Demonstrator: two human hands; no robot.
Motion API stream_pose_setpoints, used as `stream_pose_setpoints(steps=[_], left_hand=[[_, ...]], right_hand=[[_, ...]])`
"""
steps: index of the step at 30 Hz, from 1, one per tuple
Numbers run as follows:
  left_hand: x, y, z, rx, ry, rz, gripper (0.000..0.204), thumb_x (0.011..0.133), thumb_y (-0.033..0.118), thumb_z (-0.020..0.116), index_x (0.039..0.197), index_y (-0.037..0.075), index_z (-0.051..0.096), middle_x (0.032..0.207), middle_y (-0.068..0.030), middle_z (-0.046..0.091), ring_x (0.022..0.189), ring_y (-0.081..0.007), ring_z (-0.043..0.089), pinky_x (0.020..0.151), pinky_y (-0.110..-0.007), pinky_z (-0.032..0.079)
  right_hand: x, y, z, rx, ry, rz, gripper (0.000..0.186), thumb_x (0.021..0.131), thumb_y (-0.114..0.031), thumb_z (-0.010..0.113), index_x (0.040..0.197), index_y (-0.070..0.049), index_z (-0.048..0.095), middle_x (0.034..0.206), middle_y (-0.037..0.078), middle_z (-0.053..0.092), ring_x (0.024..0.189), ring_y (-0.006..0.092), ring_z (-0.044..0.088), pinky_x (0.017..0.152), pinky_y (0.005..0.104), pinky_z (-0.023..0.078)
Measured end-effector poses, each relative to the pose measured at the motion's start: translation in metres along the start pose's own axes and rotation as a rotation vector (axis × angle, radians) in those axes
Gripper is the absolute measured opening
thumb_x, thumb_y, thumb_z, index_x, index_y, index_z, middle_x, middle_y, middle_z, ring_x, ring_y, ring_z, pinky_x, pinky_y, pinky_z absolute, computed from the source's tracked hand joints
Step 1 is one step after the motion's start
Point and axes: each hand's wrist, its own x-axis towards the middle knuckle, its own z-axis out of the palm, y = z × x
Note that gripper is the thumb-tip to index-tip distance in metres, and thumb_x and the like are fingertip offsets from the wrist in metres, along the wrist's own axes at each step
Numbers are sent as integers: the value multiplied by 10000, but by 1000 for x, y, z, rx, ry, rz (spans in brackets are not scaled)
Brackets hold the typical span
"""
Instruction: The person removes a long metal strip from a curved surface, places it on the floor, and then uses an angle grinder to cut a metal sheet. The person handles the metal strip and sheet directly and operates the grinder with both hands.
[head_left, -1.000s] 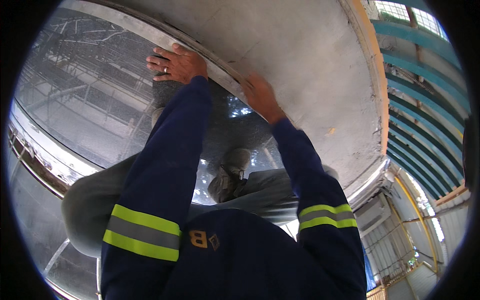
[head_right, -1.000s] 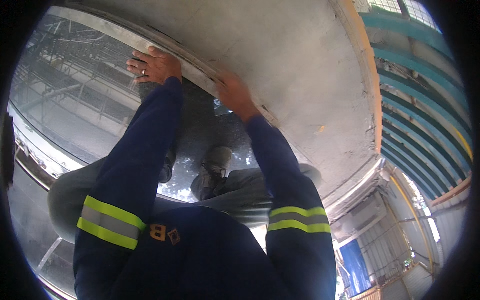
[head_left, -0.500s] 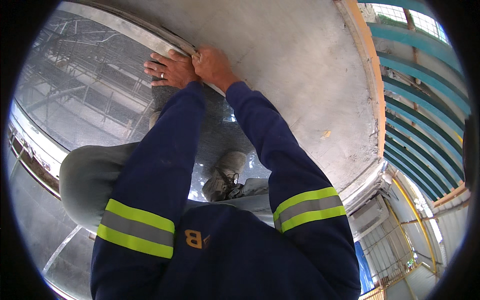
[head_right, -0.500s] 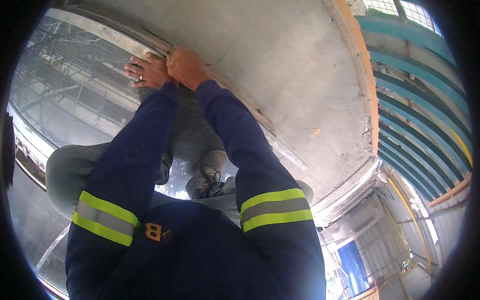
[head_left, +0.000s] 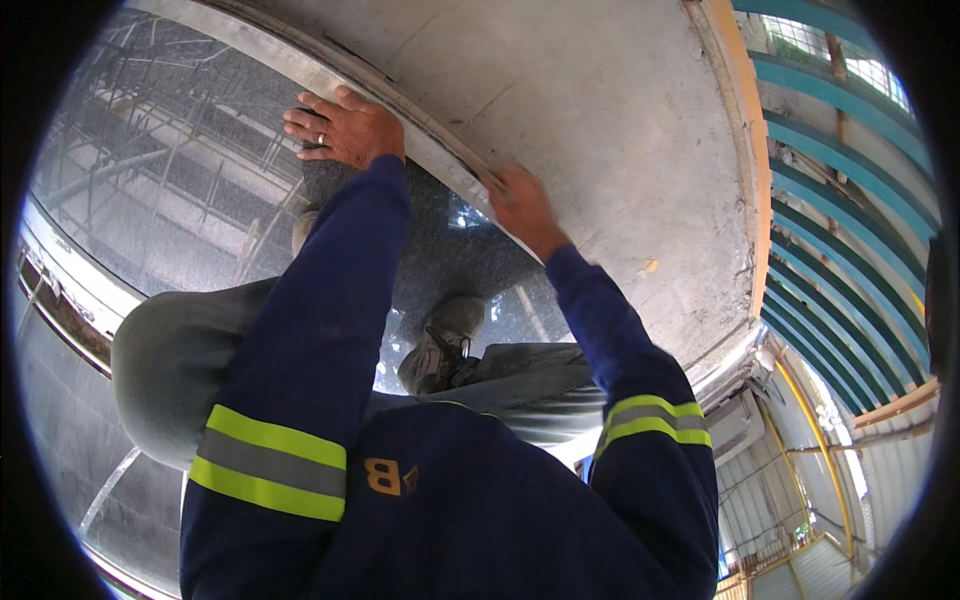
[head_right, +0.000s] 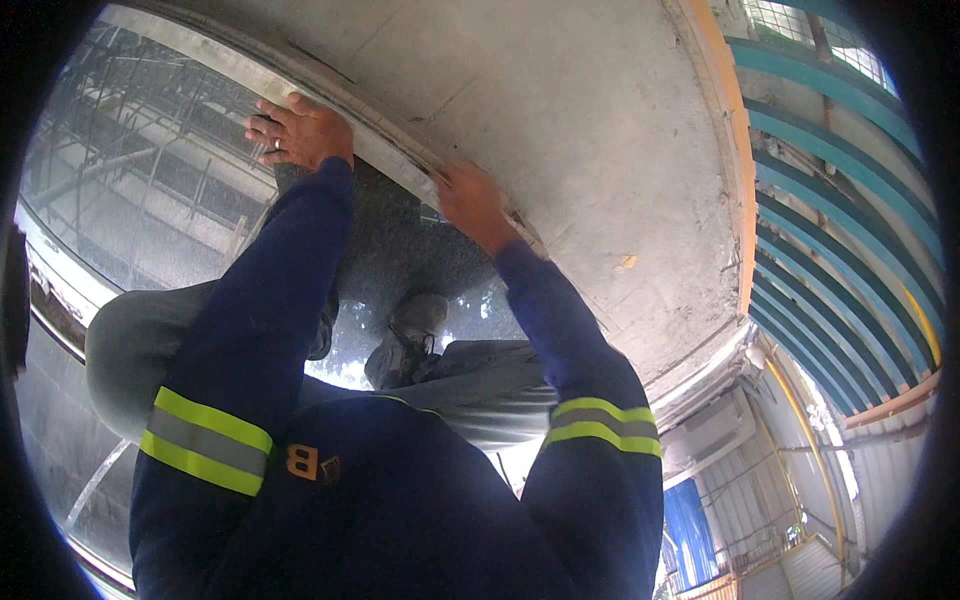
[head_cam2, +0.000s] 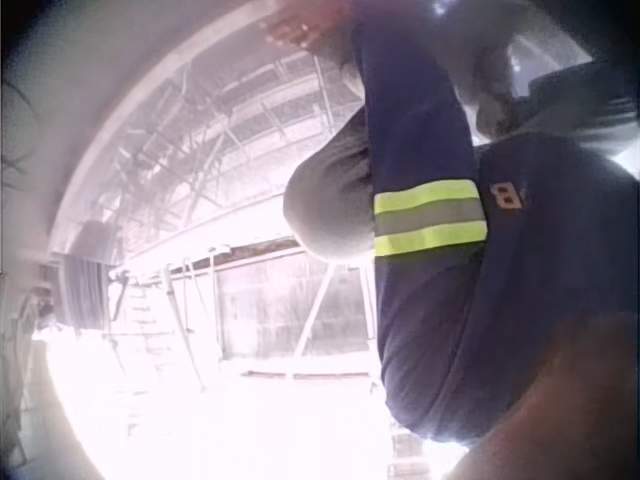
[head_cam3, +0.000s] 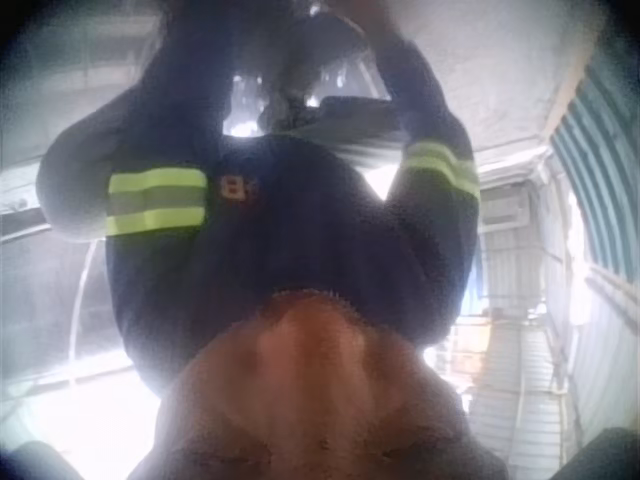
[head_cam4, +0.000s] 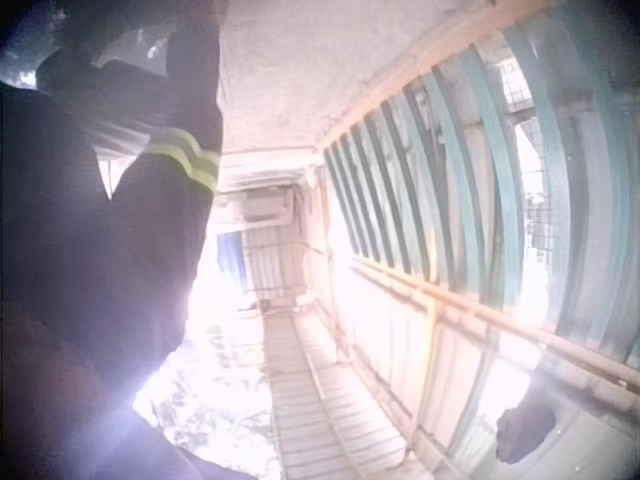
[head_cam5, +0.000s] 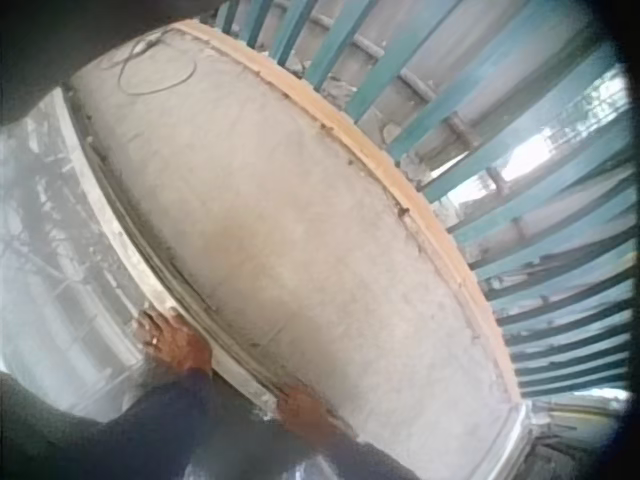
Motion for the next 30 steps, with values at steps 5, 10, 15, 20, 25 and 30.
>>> stream_pose_setpoints(steps=[5, 10, 15, 20, 25, 30], left_hand=[[2, 10, 0, 56, -58, -35, 721, 1078, 518, 167, 1613, 36, 138, 1672, -262, 23, 1563, -386, -66, 1220, -624, -50], [-2, 4, 1, 13, -1, -13, 713, 1081, 512, 160, 1615, 40, 130, 1674, -257, 17, 1564, -378, -62, 1224, -615, -48], [-4, 8, -1, 23, -7, -3, 704, 1083, 503, 128, 1615, 41, 118, 1678, -244, 4, 1565, -369, -69, 1227, -607, -51], [-2, 7, 0, 2, 6, 14, 708, 1081, 502, 151, 1607, 29, 156, 1674, -259, 34, 1564, -381, -64, 1222, -617, -49], [-2, 4, -1, 23, -8, -12, 709, 1079, 493, 176, 1601, 13, 173, 1666, -279, 46, 1561, -393, -68, 1218, -625, -54], [-5, 5, -5, -40, 3, 40, 717, 1081, 500, 161, 1608, 15, 131, 1667, -279, 3, 1560, -395, -83, 1217, -626, -56]], right_hand=[[148, -66, 59, 56, 25, 9, 277, 931, -247, 653, 1074, -14, 698, 1009, 225, 672, 960, 434, 646, 821, 506, 511], [40, -19, 11, 84, 57, -8, 227, 942, -184, 649, 1071, 2, 663, 957, 213, 661, 896, 419, 651, 781, 467, 526], [-66, 29, -47, 20, -95, 150, 175, 922, -153, 663, 1002, 1, 688, 929, 205, 652, 857, 412, 646, 739, 475, 514], [55, -21, 30, -17, 93, -12, 269, 935, -255, 641, 983, 7, 680, 963, 235, 658, 891, 453, 635, 781, 517, 501], [134, -68, 49, 115, 40, 55, 297, 964, -306, 617, 991, -14, 665, 1003, 241, 669, 939, 461, 632, 798, 511, 505], [-46, 30, -23, 100, 12, -11, 156, 928, -142, 679, 995, -2, 660, 946, 203, 644, 886, 408, 631, 755, 461, 511]])
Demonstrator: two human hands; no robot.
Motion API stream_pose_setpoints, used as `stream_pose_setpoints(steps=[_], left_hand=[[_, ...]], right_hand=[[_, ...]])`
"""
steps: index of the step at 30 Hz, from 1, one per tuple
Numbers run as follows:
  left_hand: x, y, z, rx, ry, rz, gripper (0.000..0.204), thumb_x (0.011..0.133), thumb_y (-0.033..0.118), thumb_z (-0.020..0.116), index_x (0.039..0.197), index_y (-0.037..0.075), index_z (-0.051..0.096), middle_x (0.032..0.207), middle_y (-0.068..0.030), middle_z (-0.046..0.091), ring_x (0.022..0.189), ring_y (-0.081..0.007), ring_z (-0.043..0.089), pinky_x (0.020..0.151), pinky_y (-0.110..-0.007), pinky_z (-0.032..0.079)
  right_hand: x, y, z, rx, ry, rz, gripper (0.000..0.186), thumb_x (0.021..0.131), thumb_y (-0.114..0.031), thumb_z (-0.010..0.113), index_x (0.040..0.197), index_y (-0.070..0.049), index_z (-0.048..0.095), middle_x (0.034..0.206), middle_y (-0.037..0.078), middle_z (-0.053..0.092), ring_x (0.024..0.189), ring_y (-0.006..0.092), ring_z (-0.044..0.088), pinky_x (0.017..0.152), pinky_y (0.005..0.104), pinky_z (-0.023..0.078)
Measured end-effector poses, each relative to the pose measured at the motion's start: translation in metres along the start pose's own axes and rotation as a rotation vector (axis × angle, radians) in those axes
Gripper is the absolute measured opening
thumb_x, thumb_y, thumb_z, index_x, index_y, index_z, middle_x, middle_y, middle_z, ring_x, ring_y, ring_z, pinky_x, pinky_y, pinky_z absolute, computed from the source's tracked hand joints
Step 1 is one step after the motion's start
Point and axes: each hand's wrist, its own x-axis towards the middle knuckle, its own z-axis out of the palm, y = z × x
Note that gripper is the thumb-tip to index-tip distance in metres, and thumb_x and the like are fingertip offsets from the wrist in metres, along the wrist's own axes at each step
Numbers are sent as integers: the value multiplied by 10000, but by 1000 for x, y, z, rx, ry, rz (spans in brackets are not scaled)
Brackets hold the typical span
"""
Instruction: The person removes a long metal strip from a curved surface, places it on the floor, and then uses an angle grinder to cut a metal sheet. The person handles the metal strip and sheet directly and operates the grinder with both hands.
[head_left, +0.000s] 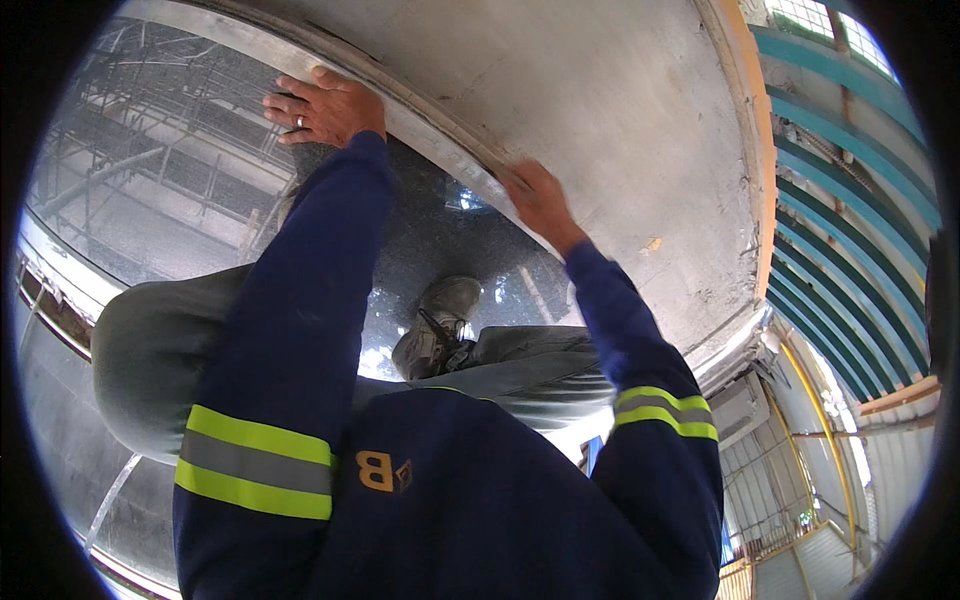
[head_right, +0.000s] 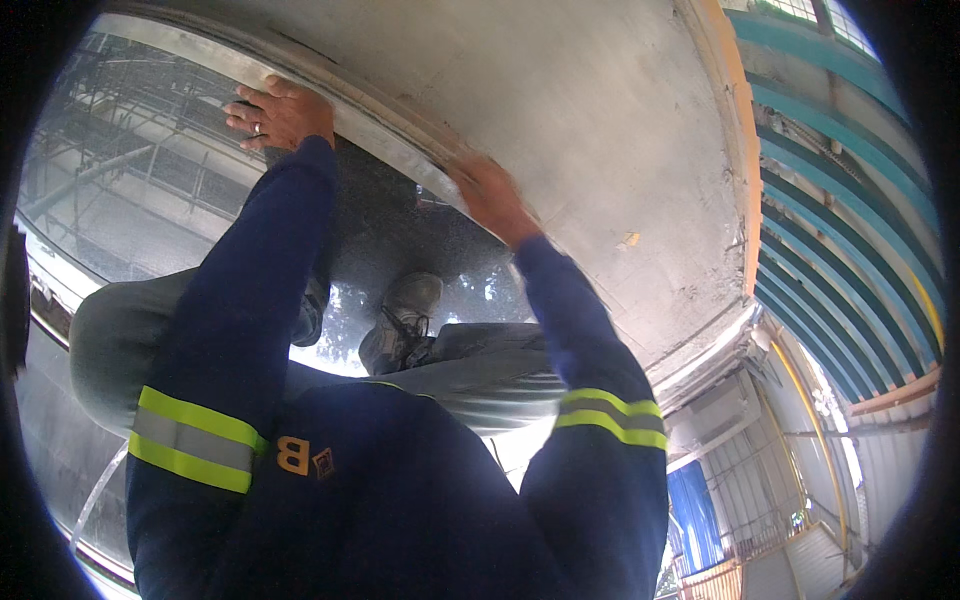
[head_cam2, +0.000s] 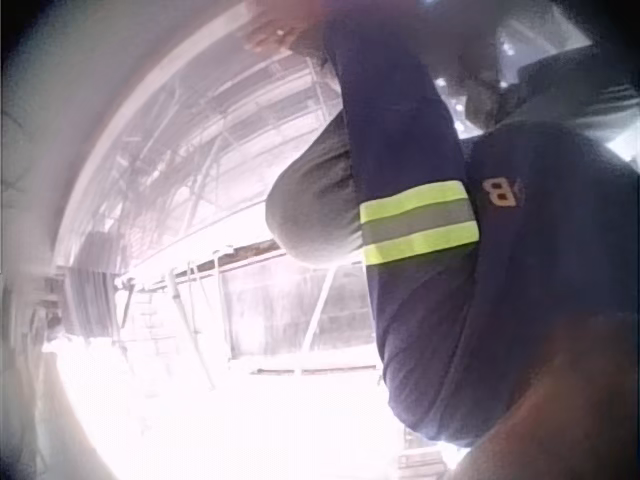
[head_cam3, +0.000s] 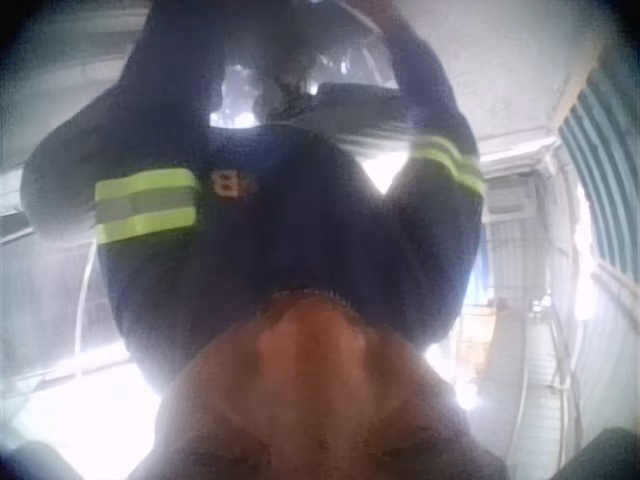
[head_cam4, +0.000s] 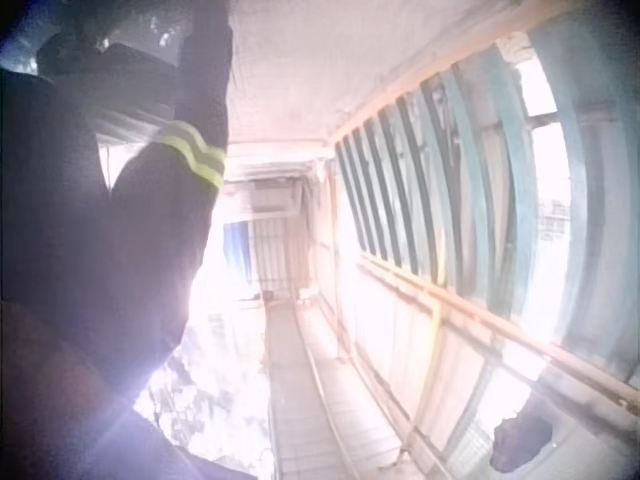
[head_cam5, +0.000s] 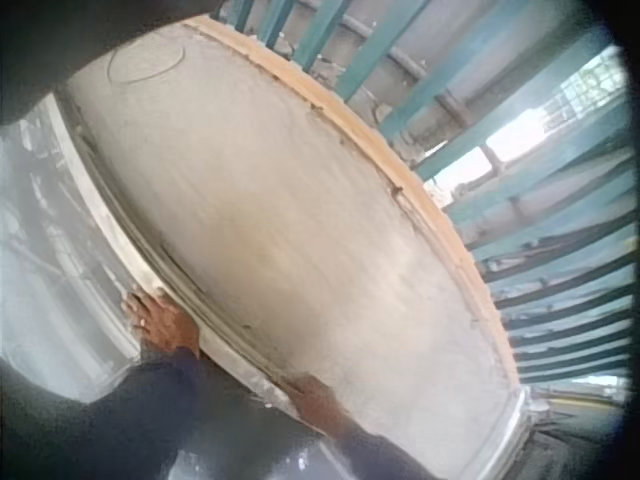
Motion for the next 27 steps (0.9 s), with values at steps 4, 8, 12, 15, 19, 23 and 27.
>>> stream_pose_setpoints(steps=[4, 8, 12, 15, 19, 23, 27], left_hand=[[1, -1, 3, 33, -64, -33, 718, 1082, 502, 156, 1610, 18, 110, 1666, -282, -17, 1559, -393, -92, 1220, -623, -47], [7, 3, 1, 35, -19, -38, 721, 1082, 510, 160, 1611, 23, 111, 1668, -275, -8, 1560, -391, -89, 1222, -624, -30], [3, 6, 2, 66, -5, -48, 720, 1080, 516, 159, 1603, 20, 155, 1670, -264, 33, 1567, -370, -60, 1224, -620, 7], [-3, 4, 8, 75, 11, -33, 709, 1081, 502, 159, 1597, 16, 179, 1667, -267, 59, 1570, -364, -36, 1223, -619, 20], [0, 3, 6, 90, 27, -17, 689, 1082, 472, 165, 1594, 12, 187, 1663, -273, 79, 1570, -373, -10, 1218, -627, 28], [0, -5, 5, 91, 30, -10, 681, 1083, 457, 171, 1594, 8, 186, 1660, -282, 73, 1567, -385, -7, 1215, -632, 25], [0, -3, 10, 76, -6, -28, 689, 1082, 474, 177, 1604, 25, 164, 1667, -276, 44, 1569, -380, -19, 1219, -627, 8]], right_hand=[[-169, 85, -125, -447, -559, 445, 198, 914, -213, 656, 965, -24, 684, 909, 242, 667, 889, 451, 641, 756, 524, 509], [-128, 67, -119, -469, -438, 481, 231, 908, -230, 643, 1010, -32, 706, 963, 235, 685, 957, 440, 653, 812, 516, 522], [16, -15, -33, -152, -267, 32, 265, 964, -258, 624, 1096, -39, 694, 1025, 204, 661, 1012, 402, 629, 880, 490, 510], [86, -37, 29, -79, -77, 39, 298, 980, -279, 618, 1073, -4, 689, 1032, 202, 662, 1015, 402, 628, 870, 485, 503], [92, -26, 37, -6, -40, 56, 290, 972, -269, 616, 1085, -14, 696, 994, 196, 653, 981, 408, 620, 850, 496, 497], [-24, 23, -8, -198, -115, 25, 261, 935, -242, 631, 1090, -44, 703, 1050, 183, 656, 1034, 399, 612, 892, 493, 504], [-241, 135, -127, -660, -653, 503, 172, 881, -195, 615, 876, -53, 712, 858, 190, 683, 866, 412, 658, 750, 505, 520]])
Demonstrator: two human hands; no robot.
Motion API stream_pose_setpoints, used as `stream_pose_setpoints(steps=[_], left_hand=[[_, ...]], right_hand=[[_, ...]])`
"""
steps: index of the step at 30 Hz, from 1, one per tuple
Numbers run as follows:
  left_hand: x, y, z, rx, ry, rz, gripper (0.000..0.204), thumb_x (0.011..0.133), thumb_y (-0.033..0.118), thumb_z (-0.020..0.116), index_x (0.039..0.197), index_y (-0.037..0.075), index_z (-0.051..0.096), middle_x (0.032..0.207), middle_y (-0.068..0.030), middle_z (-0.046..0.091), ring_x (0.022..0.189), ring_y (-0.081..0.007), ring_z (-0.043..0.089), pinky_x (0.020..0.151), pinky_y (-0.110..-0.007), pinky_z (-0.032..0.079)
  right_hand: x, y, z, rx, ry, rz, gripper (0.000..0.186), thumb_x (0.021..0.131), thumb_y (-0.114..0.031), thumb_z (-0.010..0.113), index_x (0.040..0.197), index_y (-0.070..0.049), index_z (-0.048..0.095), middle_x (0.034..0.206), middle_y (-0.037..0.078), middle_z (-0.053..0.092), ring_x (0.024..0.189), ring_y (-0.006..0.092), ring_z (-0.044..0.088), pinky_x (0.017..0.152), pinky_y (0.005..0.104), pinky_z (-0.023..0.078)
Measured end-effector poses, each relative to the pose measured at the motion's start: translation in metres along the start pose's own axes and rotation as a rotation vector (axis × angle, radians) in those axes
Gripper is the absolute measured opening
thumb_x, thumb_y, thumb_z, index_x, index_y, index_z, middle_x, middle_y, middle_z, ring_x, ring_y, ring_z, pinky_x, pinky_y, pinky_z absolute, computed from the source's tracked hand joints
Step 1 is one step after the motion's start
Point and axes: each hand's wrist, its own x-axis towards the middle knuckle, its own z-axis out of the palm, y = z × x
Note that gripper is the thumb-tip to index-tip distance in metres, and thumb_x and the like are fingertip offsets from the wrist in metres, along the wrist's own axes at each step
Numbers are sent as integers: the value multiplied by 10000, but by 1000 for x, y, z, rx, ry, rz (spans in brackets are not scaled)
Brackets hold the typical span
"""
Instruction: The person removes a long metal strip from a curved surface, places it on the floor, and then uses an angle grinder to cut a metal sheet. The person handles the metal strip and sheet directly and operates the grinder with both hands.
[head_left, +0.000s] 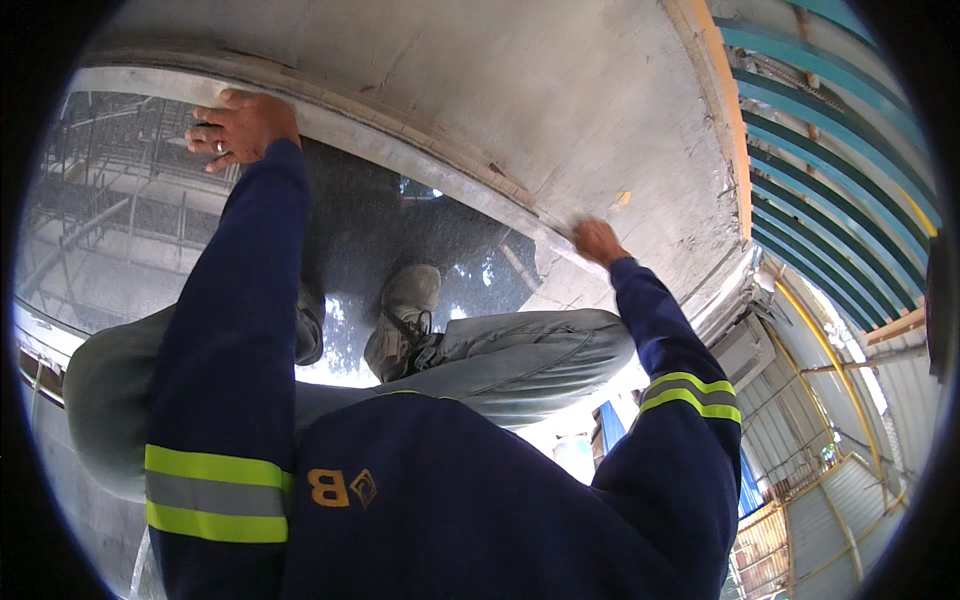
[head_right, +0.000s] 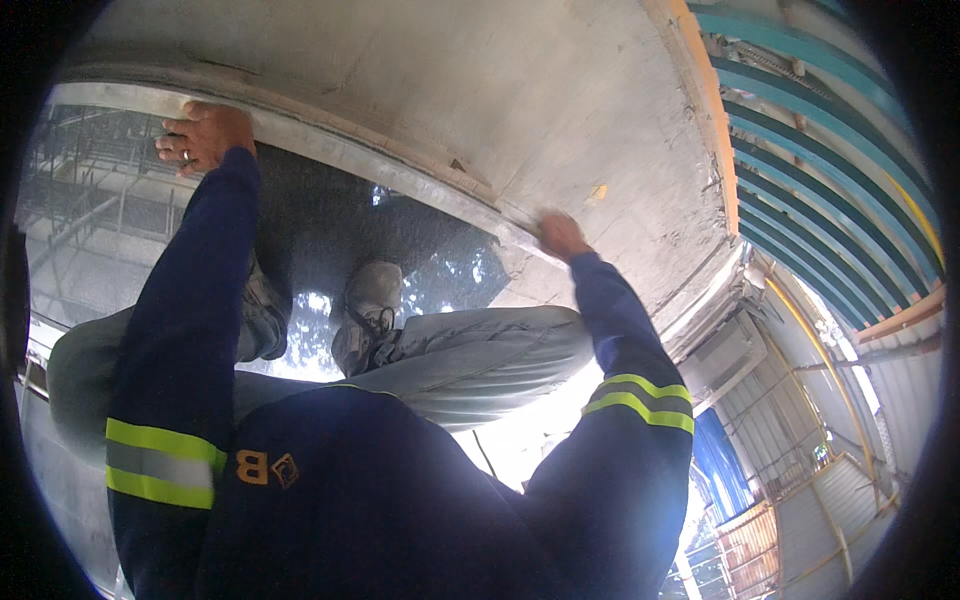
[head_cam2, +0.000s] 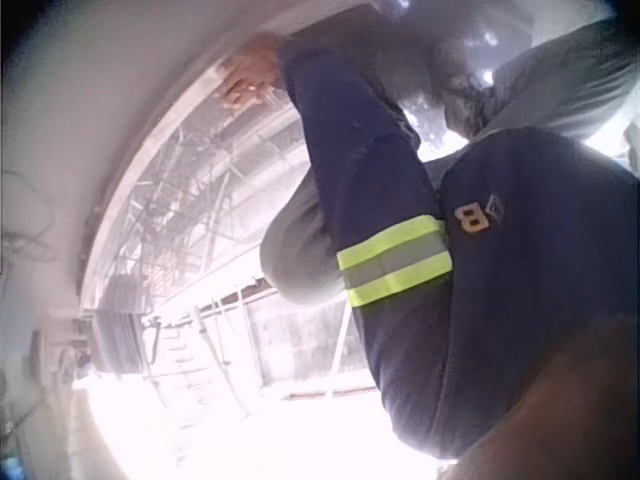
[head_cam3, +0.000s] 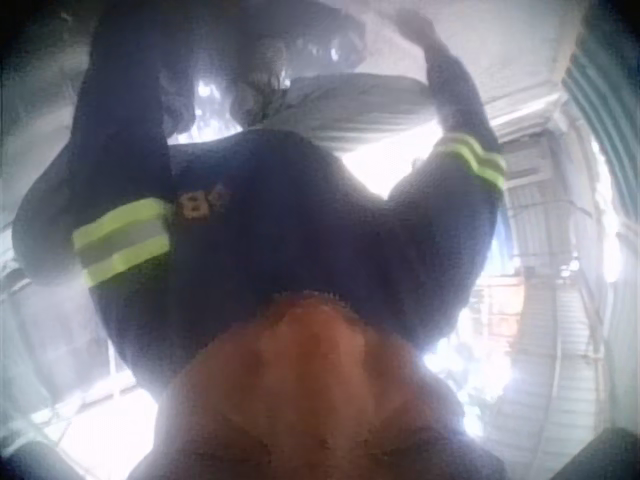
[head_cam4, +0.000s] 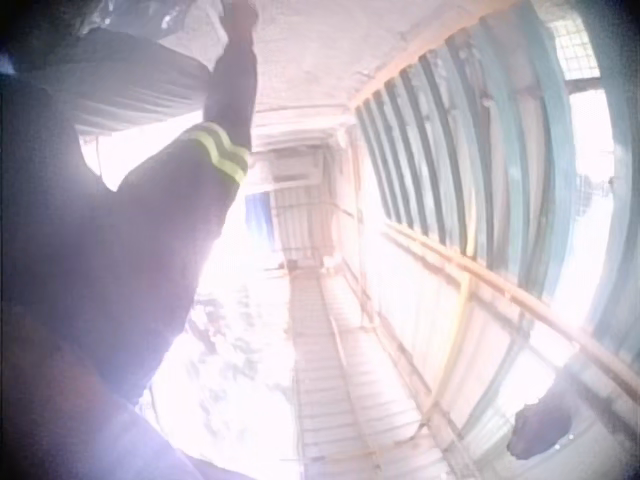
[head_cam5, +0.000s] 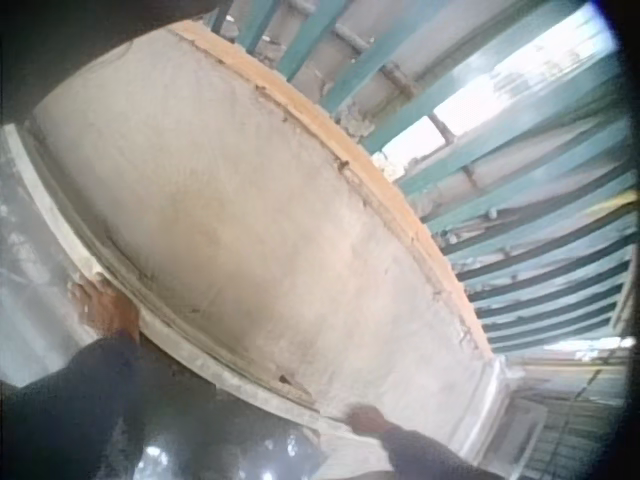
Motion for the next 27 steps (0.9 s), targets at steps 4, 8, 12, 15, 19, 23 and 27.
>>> stream_pose_setpoints(steps=[4, 8, 12, 15, 19, 23, 27], left_hand=[[-4, 1, 4, 27, -36, -35, 705, 1079, 513, 175, 1617, 59, 142, 1679, -250, 16, 1572, -361, -32, 1224, -618, -7], [15, -23, 7, 47, 66, 1, 708, 1077, 521, 155, 1610, 54, 170, 1677, -242, 59, 1572, -357, -17, 1225, -612, 7], [1, -5, 5, 55, 38, -14, 705, 1079, 505, 162, 1602, 32, 179, 1671, -247, 80, 1570, -365, 8, 1222, -618, 27], [2, 3, 3, 60, 37, -6, 701, 1080, 497, 167, 1598, 25, 185, 1666, -250, 98, 1569, -371, 26, 1219, -627, 41], [5, -2, 8, 76, 98, 29, 683, 1083, 488, 188, 1587, 29, 235, 1659, -249, 143, 1565, -380, 62, 1216, -634, 89], [15, -18, 12, 117, 144, 8, 662, 1085, 492, 213, 1578, 55, 283, 1661, -230, 165, 1559, -385, 98, 1213, -632, 128], [25, -32, 23, 174, 106, 6, 672, 1083, 508, 217, 1584, 62, 270, 1673, -219, 126, 1566, -370, 44, 1214, -628, 119]], right_hand=[[-60, 38, -9, 191, 77, 417, 407, 913, -437, 621, 881, -48, 735, 907, 226, 717, 930, 418, 691, 798, 542, 522], [50, -65, -101, 575, 403, -167, 336, 992, -307, 644, 1110, 7, 668, 928, 233, 686, 850, 372, 673, 736, 454, 509], [107, -197, -166, 654, 356, -318, 380, 1007, -324, 586, 1116, 29, 674, 1063, 230, 652, 1017, 427, 629, 872, 490, 502], [146, -239, -156, 660, 515, -417, 339, 992, -295, 600, 1042, 32, 672, 1019, 219, 642, 978, 418, 629, 840, 501, 503], [144, -245, -157, 626, 560, -480, 232, 944, -218, 628, 1044, -13, 675, 1003, 202, 637, 969, 417, 623, 819, 514, 503], [97, -182, -95, 541, 607, -457, 222, 865, -144, 665, 1070, -59, 673, 995, 187, 631, 988, 410, 606, 828, 504, 506], [-27, -9, 16, -114, -15, 26, 241, 803, -159, 645, 1025, -151, 739, 1047, 115, 670, 1022, 326, 624, 860, 474, 502]])
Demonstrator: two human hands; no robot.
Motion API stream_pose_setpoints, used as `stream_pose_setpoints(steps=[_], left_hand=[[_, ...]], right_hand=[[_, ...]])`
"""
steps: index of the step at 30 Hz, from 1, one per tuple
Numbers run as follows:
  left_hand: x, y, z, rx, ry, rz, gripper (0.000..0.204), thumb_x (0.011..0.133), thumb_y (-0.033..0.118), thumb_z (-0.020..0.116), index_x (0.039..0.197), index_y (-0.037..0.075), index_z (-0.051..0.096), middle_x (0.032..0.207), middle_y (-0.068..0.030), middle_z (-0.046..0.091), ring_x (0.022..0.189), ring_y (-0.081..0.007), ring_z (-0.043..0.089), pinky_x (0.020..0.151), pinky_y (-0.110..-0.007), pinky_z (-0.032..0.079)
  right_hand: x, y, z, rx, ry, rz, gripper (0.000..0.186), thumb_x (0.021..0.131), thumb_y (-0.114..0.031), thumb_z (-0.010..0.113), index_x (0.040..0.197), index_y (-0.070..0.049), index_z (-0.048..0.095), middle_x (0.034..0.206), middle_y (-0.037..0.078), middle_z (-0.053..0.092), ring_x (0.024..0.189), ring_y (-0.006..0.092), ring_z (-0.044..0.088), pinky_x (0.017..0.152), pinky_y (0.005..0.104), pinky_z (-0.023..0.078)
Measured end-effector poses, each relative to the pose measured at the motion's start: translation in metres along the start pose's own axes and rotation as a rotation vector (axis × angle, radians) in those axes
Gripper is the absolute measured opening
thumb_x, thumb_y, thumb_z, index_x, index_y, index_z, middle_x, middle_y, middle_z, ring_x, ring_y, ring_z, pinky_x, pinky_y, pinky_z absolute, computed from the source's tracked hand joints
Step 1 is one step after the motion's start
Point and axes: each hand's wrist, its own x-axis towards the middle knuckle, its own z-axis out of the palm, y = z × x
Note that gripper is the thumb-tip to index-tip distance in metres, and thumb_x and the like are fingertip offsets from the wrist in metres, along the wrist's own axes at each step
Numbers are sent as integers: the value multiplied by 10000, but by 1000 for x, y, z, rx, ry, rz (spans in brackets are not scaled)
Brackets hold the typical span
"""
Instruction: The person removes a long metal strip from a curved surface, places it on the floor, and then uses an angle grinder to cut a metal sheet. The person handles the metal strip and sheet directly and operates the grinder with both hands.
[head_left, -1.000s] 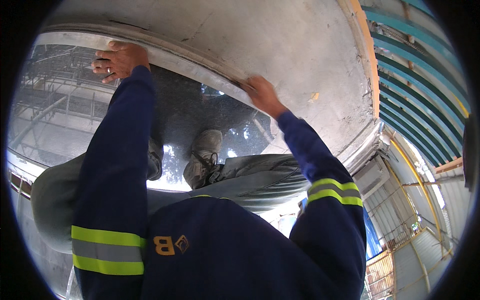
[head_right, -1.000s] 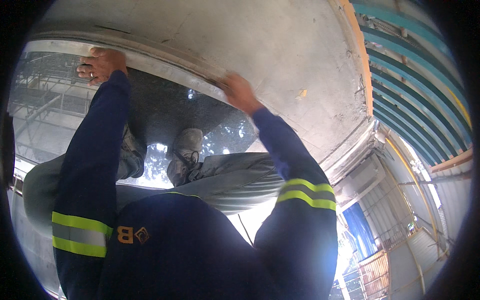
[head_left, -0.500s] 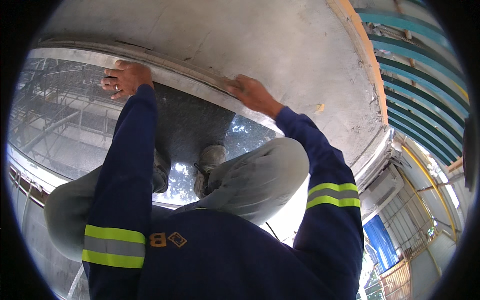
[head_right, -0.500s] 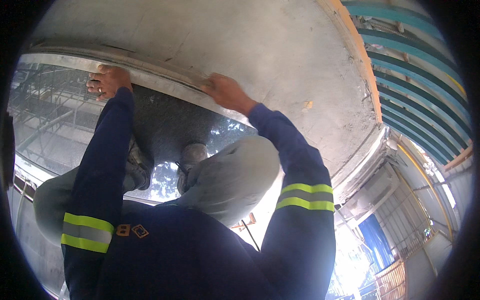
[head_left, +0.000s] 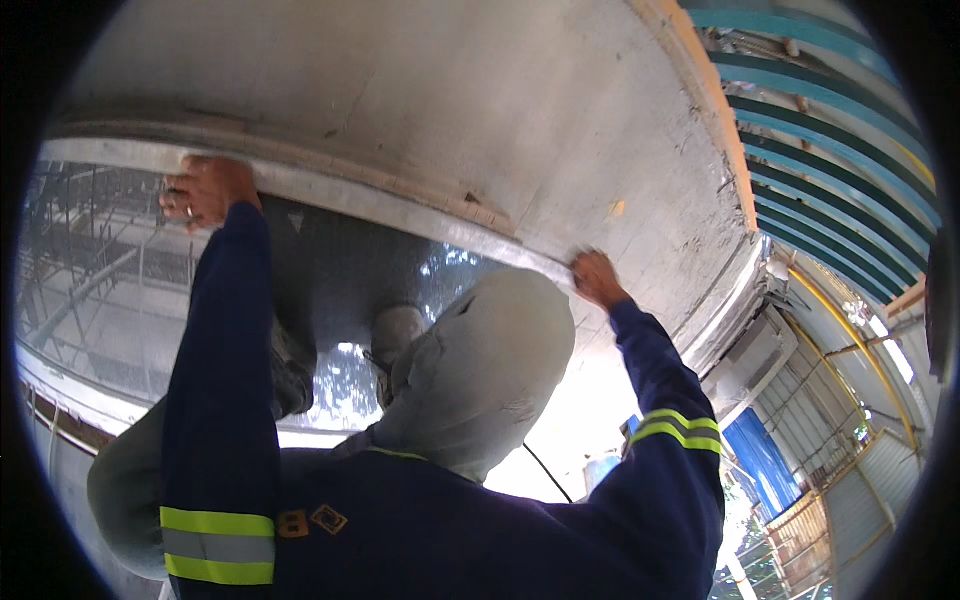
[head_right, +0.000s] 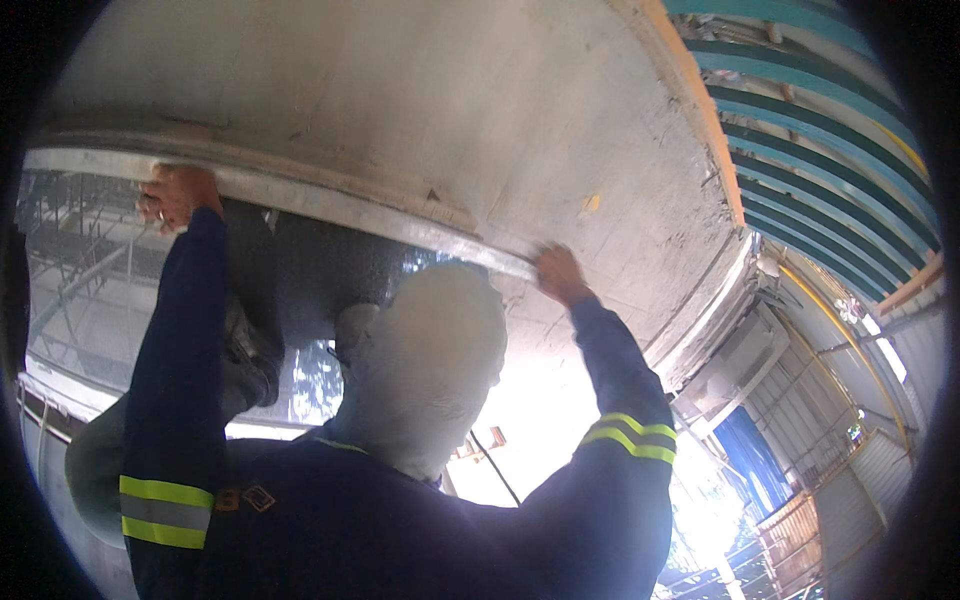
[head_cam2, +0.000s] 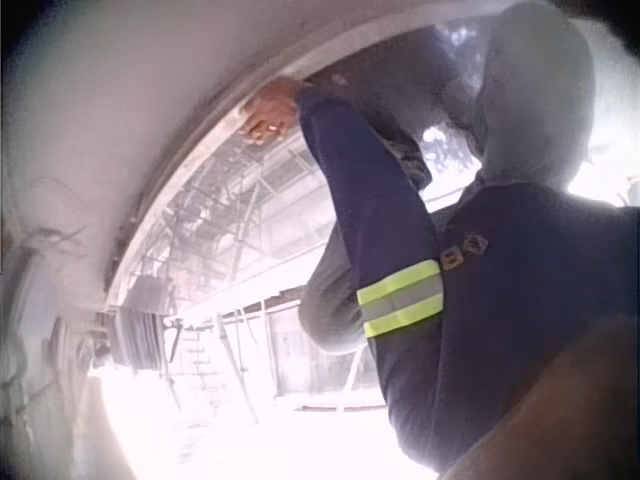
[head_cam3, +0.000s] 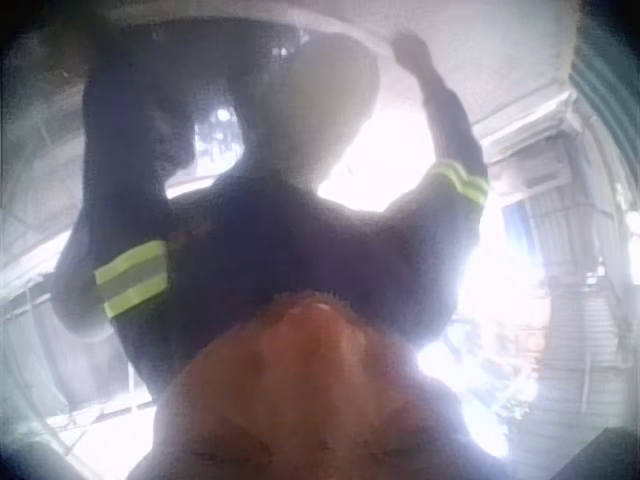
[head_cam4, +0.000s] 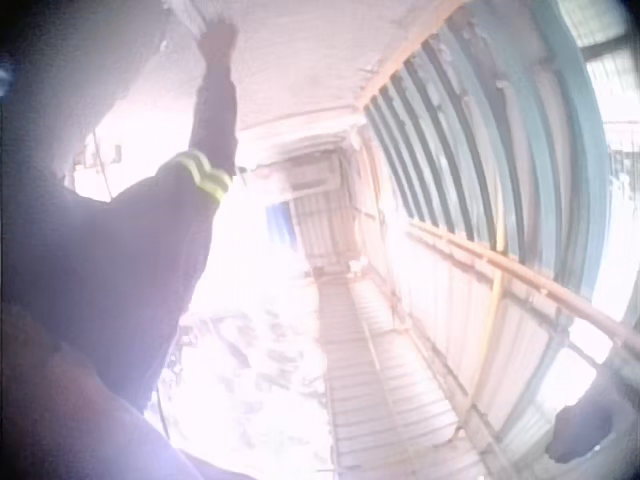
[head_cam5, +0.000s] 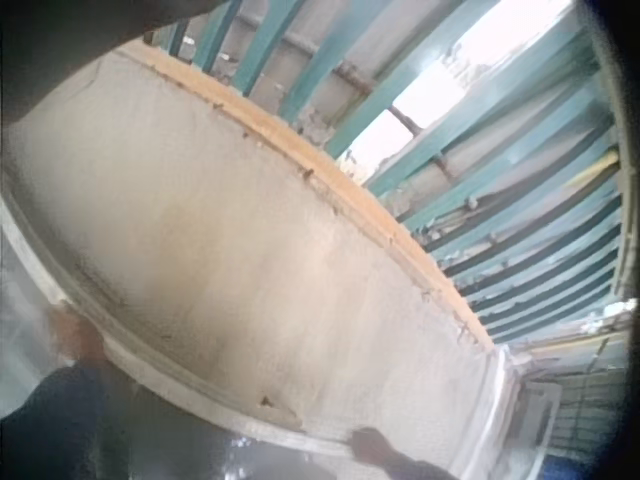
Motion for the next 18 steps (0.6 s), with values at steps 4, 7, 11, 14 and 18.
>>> stream_pose_setpoints(steps=[4, 7, 11, 14, 18], left_hand=[[-14, 17, -8, -97, -31, 8, 700, 1074, 527, 240, 1601, 66, 228, 1677, -228, 99, 1570, -364, 23, 1199, -640, 131], [-12, 6, -17, -30, -75, 9, 709, 1072, 527, 231, 1601, 56, 220, 1677, -232, 94, 1569, -367, 42, 1204, -636, 118], [-6, 7, -1, 21, -56, 24, 708, 1070, 520, 207, 1596, 47, 225, 1663, -248, 132, 1563, -384, 71, 1206, -643, 105], [-18, 24, -22, -92, 0, 9, 711, 1070, 528, 206, 1591, 45, 238, 1658, -248, 147, 1563, -385, 71, 1205, -646, 107], [-14, 16, -13, -54, 0, 28, 714, 1070, 536, 195, 1588, 49, 251, 1659, -243, 147, 1563, -385, 67, 1208, -640, 102]], right_hand=[[-40, 51, 9, 25, 272, 199, 155, 903, -193, 610, 972, -130, 734, 1035, 114, 674, 1042, 317, 631, 859, 541, 477], [32, -32, -40, 485, 557, -74, 174, 914, -211, 698, 963, -44, 709, 937, 172, 649, 899, 372, 628, 771, 475, 495], [128, -186, -162, 845, 679, -338, 224, 952, -221, 673, 1045, -20, 700, 940, 170, 647, 935, 371, 625, 825, 459, 508], [166, -230, -187, 781, 806, -509, 210, 935, -179, 659, 1074, -27, 698, 992, 153, 652, 974, 367, 622, 856, 466, 512], [148, -211, -170, 717, 831, -499, 193, 916, -131, 655, 1078, -34, 697, 987, 146, 645, 979, 367, 619, 882, 467, 511]])
